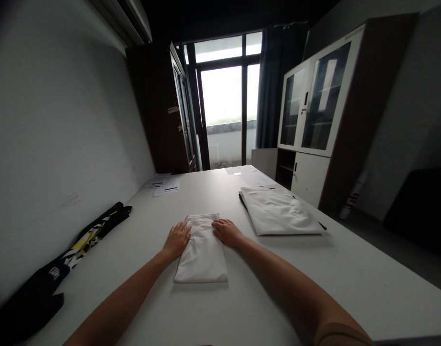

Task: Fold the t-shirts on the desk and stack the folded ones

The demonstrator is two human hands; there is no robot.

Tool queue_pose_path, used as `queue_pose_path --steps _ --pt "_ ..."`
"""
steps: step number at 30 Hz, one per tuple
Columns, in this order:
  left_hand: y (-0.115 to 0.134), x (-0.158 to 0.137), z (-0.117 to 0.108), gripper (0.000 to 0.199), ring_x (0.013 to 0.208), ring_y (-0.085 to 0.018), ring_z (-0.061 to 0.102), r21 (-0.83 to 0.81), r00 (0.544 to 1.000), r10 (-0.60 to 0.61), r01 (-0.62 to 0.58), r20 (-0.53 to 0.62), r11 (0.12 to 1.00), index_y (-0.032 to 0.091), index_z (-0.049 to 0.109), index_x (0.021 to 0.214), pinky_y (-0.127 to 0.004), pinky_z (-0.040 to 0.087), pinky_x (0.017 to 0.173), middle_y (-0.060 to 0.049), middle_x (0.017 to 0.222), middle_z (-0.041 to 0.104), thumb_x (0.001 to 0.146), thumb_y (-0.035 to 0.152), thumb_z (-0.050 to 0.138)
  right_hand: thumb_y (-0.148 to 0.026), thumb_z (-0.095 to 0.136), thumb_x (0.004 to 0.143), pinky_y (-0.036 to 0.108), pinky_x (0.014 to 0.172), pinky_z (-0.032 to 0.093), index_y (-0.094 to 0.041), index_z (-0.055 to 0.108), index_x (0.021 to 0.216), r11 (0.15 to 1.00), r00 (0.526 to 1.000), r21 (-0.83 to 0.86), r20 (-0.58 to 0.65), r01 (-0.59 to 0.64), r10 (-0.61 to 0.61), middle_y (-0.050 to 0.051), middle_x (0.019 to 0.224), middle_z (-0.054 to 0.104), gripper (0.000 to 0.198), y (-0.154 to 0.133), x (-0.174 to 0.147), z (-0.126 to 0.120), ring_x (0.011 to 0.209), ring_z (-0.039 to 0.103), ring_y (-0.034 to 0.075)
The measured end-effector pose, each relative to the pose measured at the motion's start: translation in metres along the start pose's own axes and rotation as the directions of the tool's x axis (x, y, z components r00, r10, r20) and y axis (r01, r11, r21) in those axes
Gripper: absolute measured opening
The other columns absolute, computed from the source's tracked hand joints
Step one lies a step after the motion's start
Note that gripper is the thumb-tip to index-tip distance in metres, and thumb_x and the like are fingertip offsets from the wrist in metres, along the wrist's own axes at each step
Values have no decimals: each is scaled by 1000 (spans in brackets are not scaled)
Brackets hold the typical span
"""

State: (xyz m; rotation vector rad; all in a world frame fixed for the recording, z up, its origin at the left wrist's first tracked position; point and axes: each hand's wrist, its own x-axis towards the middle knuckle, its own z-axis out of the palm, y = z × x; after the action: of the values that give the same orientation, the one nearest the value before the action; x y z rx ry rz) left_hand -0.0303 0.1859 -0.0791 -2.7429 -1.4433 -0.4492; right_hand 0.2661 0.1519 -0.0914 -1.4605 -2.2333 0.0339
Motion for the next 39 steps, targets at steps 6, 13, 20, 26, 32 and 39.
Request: queue_pose_path --steps 6,13,20,26,32,39 --pt "22 -10 -15 41 143 -27 48 -123 949 315 -312 3 942 24 57 144 -52 31 124 -9 154 53 104 29 45 -32 47 105 43 118 38 -27 69 135 999 998 -9 -31 -50 50 7 141 66 37 0 2 3 135 57 24" --pt "59 -29 -39 47 141 -29 50 -197 828 560 -542 40 817 26 53 148 -50 35 122 -10 154 54 102 35 55 -27 48 103 37 114 42 -25 73 124 995 992 8 -79 -100 101 7 135 70 33 3 3 -3 130 61 22" --pt "95 -53 -54 52 147 -32 44 -267 692 713 -670 113 693 29 48 154 -53 32 123 -10 160 47 105 47 49 -33 55 101 37 113 40 -26 73 123 972 972 -59 -78 -227 222 8 130 72 30 0 1 -8 126 62 25" --pt "101 -56 -51 63 149 -31 42 -314 666 738 -681 111 662 29 43 157 -54 26 126 -10 163 44 100 55 57 -34 56 100 38 114 38 -24 73 123 968 972 -98 -63 -230 225 9 135 69 30 5 1 -10 128 60 27" --pt "85 -44 -45 55 147 -29 45 -316 698 711 -658 83 683 32 51 152 -49 29 126 -5 159 50 99 42 59 -34 55 100 38 113 39 -25 73 122 968 972 -99 -64 -231 226 9 135 69 30 3 1 -9 129 60 27" --pt "81 -39 -44 52 129 -28 58 -260 787 615 -587 37 767 29 64 134 -45 39 117 -5 140 65 83 21 62 -34 58 98 37 111 38 -26 71 122 966 970 -95 -64 -242 236 9 131 70 29 3 1 -7 128 59 27"
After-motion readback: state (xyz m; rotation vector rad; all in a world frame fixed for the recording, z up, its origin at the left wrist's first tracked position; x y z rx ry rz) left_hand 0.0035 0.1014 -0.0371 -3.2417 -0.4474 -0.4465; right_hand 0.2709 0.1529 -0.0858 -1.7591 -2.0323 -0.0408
